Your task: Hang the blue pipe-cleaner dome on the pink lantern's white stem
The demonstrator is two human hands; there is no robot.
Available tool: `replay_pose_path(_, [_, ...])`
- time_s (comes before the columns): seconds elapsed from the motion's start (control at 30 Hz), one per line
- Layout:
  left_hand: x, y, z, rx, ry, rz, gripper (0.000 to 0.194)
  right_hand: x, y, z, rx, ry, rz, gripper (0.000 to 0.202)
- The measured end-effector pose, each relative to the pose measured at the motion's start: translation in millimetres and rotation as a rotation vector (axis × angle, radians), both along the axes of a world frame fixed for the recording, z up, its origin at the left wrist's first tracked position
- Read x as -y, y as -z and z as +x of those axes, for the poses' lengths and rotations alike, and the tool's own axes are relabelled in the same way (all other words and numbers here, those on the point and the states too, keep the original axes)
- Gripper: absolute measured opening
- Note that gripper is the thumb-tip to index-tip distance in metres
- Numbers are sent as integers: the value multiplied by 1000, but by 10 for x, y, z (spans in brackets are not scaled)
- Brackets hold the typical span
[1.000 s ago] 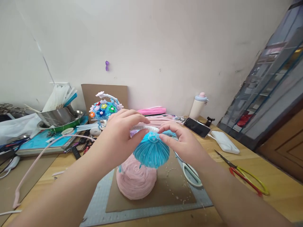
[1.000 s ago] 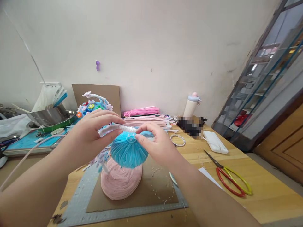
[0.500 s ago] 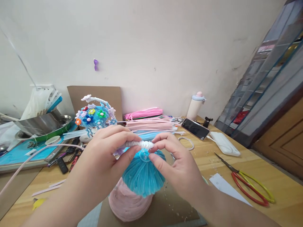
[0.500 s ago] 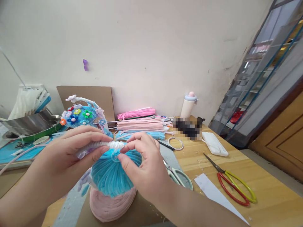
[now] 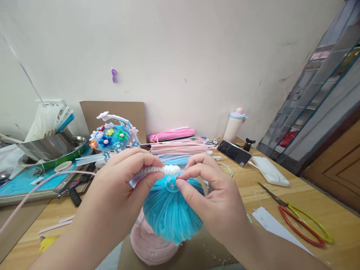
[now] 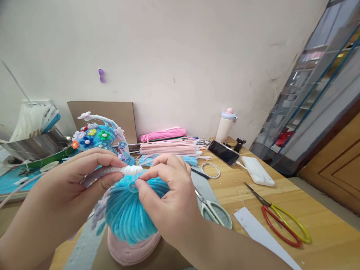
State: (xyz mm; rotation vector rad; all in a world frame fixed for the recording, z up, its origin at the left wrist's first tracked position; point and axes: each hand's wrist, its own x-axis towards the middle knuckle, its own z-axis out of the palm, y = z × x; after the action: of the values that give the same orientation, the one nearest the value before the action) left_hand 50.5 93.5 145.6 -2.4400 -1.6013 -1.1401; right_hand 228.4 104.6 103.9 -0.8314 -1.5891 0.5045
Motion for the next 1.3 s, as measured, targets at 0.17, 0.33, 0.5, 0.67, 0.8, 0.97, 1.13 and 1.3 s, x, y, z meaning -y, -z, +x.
replay_pose_path(0.17, [2,8,-7,7,-12,41,6,-8,-19,-31,6,3,-4,8])
replay_pose_path(0.33, [-4,14,-4,27,1,66,6,-21,7,-39,25,-20,-14,6])
replay_pose_path(0.5, [18,1,-18,21,3,45,7,-71,22,-13,29,-29,4,7])
replay_pose_path(0.67, [17,-6,-13,26,4,50,6,-131,-10,1,83,6,29,5])
replay_pose_path(0.8, [15,-13,-11,26,8,32,7,-169,-32,12,124,53,158,6])
replay_pose_path(0.97, [21,-22,-27,39,2,13,8,-256,-79,57,298,171,484,10])
replay_pose_path(1.13, [17,-29,-46,50,-15,29,8,-343,-147,76,408,184,628,11])
replay_pose_path(1.3, [18,-26,-68,60,-8,24,8,-394,-193,79,457,175,698,12])
